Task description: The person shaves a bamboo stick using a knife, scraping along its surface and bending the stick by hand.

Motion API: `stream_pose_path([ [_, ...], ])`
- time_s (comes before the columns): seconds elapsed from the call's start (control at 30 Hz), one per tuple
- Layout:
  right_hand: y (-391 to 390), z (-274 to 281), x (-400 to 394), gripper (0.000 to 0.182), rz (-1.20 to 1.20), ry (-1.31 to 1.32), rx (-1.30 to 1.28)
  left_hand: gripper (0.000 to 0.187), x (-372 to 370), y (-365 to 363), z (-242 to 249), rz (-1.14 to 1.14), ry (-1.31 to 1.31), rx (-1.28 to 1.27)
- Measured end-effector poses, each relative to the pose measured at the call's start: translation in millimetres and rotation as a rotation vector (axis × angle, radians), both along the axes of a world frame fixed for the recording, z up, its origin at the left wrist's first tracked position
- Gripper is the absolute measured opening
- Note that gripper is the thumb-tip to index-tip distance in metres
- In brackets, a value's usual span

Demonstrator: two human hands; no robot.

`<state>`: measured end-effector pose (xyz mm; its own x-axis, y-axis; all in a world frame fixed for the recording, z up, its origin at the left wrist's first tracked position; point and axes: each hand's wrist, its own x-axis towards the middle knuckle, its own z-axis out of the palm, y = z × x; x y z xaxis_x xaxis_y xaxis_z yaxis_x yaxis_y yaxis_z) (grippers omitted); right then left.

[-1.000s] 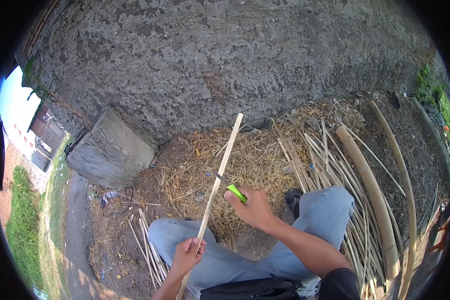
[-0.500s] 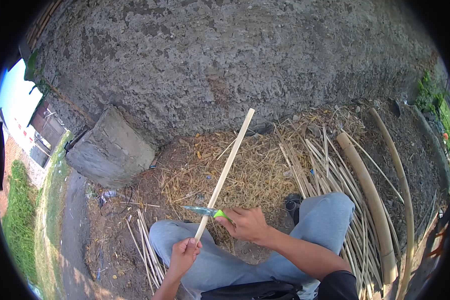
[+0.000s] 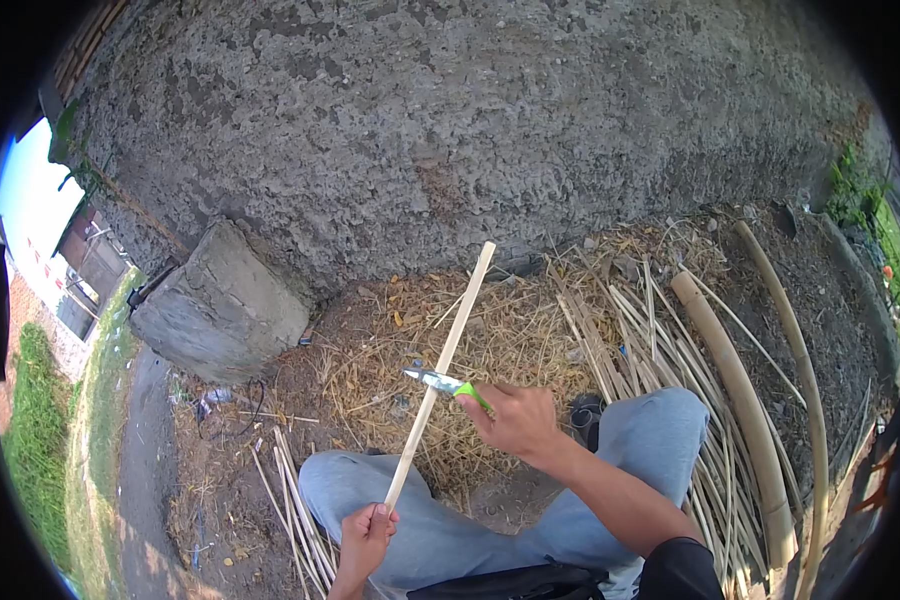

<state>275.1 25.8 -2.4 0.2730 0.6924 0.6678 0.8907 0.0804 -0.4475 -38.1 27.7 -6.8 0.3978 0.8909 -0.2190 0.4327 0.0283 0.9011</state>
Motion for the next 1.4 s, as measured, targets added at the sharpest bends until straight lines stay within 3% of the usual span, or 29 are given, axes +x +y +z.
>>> stream_pose_path([
  [0.07,-1,-4,-6,0.028,0.084,-0.023,0.044,0.034,3,-3,3,0.007,0.008,0.031],
  [0.2,5,1,12,0.029,-0.113,0.087,-0.086,0.034,-1,-13,5,-0.018,0.053,0.077],
  [0.27,8,-1,16,0.03,-0.014,0.036,0.006,0.034,-2,-13,3,-0.004,0.044,0.045],
  [0.3,2,-7,7,0.03,0.066,0.008,-0.086,0.035,-2,-12,2,0.018,0.032,0.013],
  [0.4,1,-11,-4,0.031,0.049,-0.015,0.071,0.035,-3,-12,0,0.024,0.022,-0.023],
  [0.5,9,-13,20,0.031,-0.032,0.068,-0.048,0.036,-9,-17,-8,0.032,-0.057,-0.151],
  [0.6,2,-12,8,0.031,0.017,0.007,0.002,0.027,-12,-14,-18,0.035,-0.044,-0.16],
  [0.67,-6,-16,-2,0.028,0.072,-0.042,-0.047,0.035,-11,-17,-22,0.01,0.013,-0.033],
  [0.7,2,-21,10,0.03,-0.013,0.029,-0.069,0.043,-13,-23,-21,-0.01,0.082,0.079],
  [0.8,18,-14,57,0.033,-0.218,0.067,-0.278,0.042,-19,-35,-8,-0.06,0.209,0.087],
  [0.87,8,-10,39,0.034,-0.155,0.063,-0.151,0.042,-24,-37,-10,-0.038,0.204,0.093],
  [0.93,-5,-18,11,0.033,0.098,-0.018,-0.178,0.041,-26,-37,-13,-0.008,0.194,0.095],
  [1.0,-3,-21,14,0.031,0.106,-0.01,-0.138,0.041,-31,-42,-14,0.003,0.211,0.128],
  [1.07,11,-18,42,0.031,-0.167,0.11,-0.125,0.04,-35,-54,-13,-0.012,0.239,0.154],
  [1.13,9,-13,46,0.034,-0.189,0.088,-0.198,0.039,-36,-53,-11,-0.038,0.243,0.214],
  [1.2,1,-13,25,0.036,0.035,0.086,-0.24,0.038,-35,-50,-11,0.008,0.284,0.129],
  [1.23,-4,-18,12,0.037,0.078,-0.002,-0.113,0.038,-31,-47,-8,0.006,0.276,0.138],
  [1.4,5,-20,15,0.032,0.02,-0.019,-0.036,0.038,-25,-50,-1,0.006,0.382,0.198],
])
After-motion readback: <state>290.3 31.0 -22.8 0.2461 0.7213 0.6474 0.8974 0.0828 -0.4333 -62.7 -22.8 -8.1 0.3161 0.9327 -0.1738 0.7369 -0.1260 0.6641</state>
